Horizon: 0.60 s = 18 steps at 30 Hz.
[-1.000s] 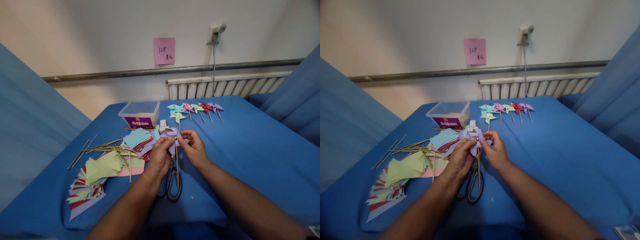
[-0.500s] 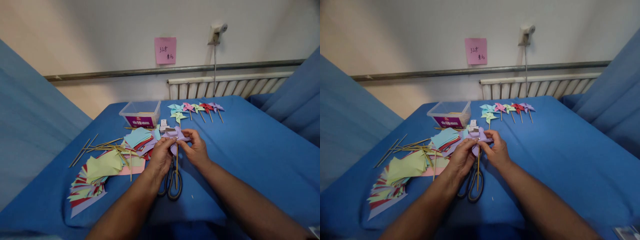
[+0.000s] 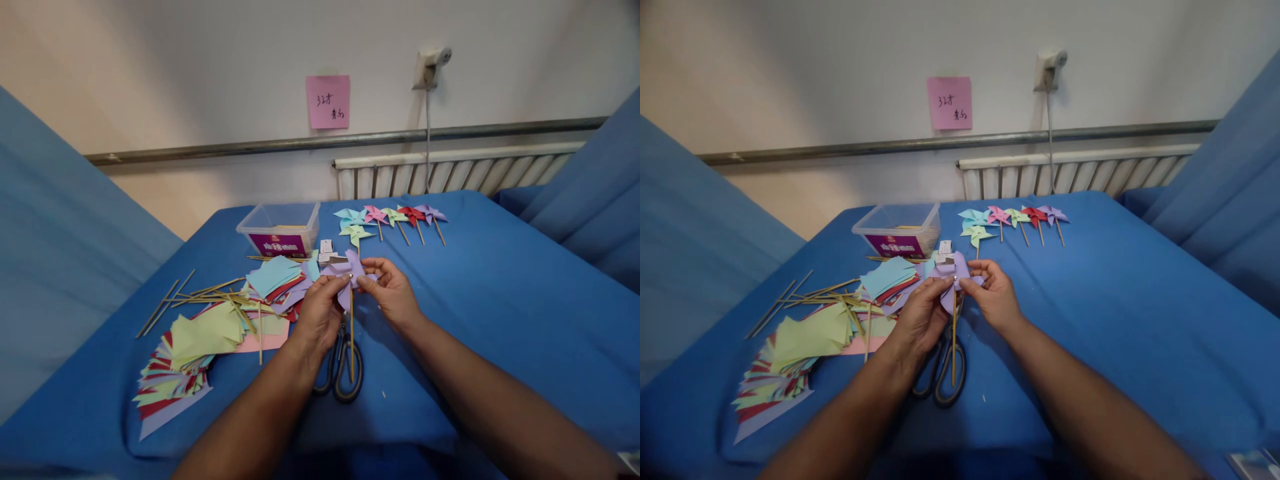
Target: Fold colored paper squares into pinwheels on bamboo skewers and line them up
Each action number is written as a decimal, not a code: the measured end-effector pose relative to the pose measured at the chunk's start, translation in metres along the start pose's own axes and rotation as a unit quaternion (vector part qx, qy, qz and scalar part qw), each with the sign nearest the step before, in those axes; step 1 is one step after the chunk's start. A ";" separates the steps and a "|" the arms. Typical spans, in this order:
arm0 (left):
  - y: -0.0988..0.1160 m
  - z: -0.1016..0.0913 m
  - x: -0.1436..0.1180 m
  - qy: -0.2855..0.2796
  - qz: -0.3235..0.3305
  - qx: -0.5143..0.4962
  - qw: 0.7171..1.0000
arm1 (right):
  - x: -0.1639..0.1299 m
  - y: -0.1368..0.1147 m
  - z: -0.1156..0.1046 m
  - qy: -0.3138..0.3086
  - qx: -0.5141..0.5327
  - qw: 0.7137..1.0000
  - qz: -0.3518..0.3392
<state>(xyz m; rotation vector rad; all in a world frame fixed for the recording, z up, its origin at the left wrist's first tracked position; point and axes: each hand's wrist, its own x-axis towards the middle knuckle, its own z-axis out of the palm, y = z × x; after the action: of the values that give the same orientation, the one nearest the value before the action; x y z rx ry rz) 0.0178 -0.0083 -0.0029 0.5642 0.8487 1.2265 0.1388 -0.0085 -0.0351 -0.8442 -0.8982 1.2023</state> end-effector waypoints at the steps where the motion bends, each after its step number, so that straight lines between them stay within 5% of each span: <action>1: 0.000 0.000 0.000 -0.002 -0.002 0.000 1.000 | 0.000 0.000 0.000 0.004 0.000 1.000 0.004; 11: -0.013 -0.010 0.004 0.008 0.053 0.117 0.992 | -0.004 -0.008 -0.004 -0.008 -0.006 0.994 0.112; 18: -0.002 -0.003 0.001 -0.117 -0.017 0.048 0.992 | 0.002 -0.012 -0.013 -0.029 0.093 0.984 0.148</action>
<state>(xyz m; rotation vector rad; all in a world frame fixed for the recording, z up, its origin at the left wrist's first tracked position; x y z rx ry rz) 0.0164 -0.0084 -0.0070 0.7520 0.7181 1.0695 0.1555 -0.0089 -0.0294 -0.8114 -0.7095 1.5510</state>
